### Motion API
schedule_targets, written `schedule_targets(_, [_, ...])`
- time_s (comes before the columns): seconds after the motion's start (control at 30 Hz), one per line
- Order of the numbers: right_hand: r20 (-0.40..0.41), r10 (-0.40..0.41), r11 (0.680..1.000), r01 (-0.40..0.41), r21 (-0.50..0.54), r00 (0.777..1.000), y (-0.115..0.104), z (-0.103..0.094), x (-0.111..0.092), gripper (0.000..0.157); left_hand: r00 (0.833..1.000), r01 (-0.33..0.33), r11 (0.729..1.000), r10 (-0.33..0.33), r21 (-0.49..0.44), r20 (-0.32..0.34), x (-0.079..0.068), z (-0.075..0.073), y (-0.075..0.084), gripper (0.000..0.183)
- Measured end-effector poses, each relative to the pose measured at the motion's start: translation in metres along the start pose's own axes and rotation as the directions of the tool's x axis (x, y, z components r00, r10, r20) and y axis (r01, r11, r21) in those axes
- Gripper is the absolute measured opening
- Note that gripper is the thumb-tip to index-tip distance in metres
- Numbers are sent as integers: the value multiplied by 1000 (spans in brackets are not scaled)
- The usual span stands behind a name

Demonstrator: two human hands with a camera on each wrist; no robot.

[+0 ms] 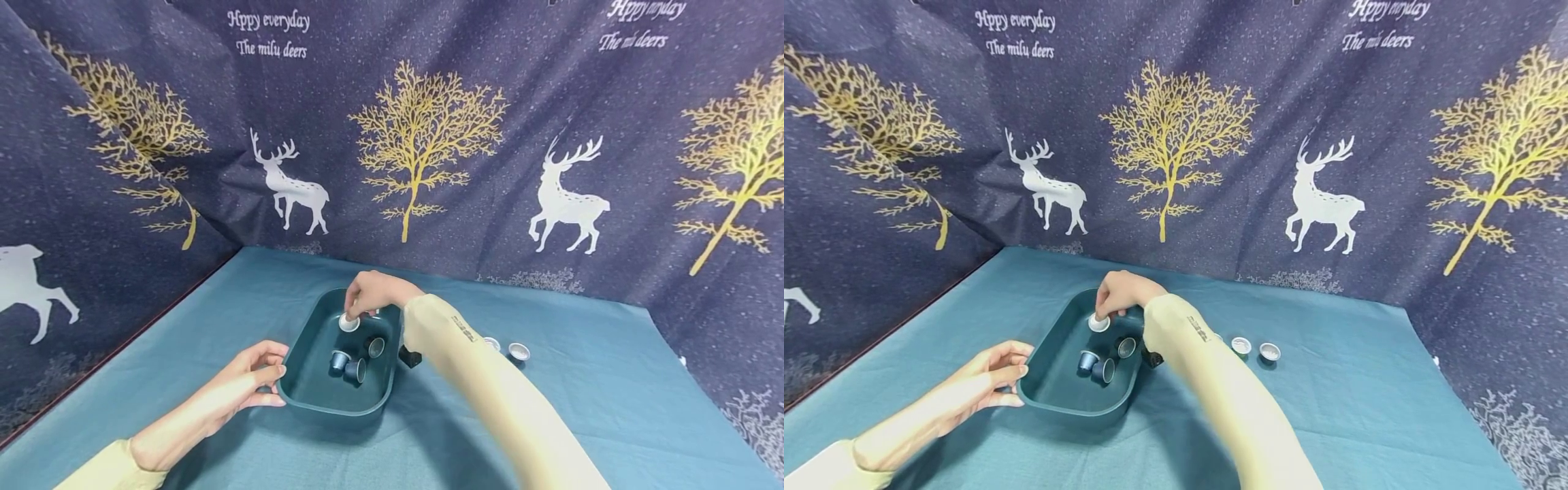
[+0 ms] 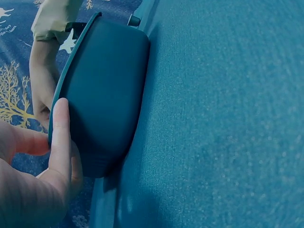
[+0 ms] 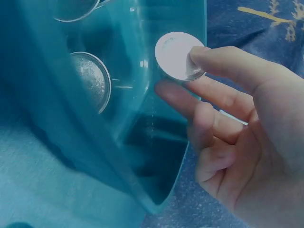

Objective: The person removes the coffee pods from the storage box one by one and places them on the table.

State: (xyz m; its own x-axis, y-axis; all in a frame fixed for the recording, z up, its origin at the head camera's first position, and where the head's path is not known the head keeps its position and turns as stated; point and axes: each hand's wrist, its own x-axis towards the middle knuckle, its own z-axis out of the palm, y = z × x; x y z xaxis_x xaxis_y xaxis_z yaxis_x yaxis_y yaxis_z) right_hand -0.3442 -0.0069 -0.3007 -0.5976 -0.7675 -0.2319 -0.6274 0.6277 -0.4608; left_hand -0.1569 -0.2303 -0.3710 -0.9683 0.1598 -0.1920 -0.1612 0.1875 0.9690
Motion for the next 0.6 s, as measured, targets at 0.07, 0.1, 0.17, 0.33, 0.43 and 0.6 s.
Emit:
schedule_targets(0.07, [-16, -7, 1000, 7, 21, 1000, 3, -2, -5, 9, 1000, 0, 1000, 0, 0, -1, 0, 0, 0, 52])
schedule_targets(0.1, [-25, -11, 999, 12, 33, 1000, 5, -4, -8, 10, 1000, 1, 1000, -1, 0, -1, 0, 0, 0, 51])
schedule_targets(0.17, [-45, -12, 998, 15, 67, 999, 8, -7, -14, 11, 1000, 1, 1000, -1, 2, 0, 0, 0, 0, 51])
schedule_targets(0.33, [-72, 9, 985, 3, 170, 997, 17, -19, -36, 15, 1000, 3, 1000, -3, 2, 7, 1, 0, 0, 52])
schedule_targets(0.43, [-76, 35, 981, -20, 193, 997, 23, -26, -51, 19, 1000, 8, 1000, -8, 1, 12, 1, -1, -1, 53])
schedule_targets(0.6, [-99, 106, 970, -81, 228, 989, 35, -29, -75, 23, 1000, 9, 1000, -9, 6, 12, 2, -1, -2, 53])
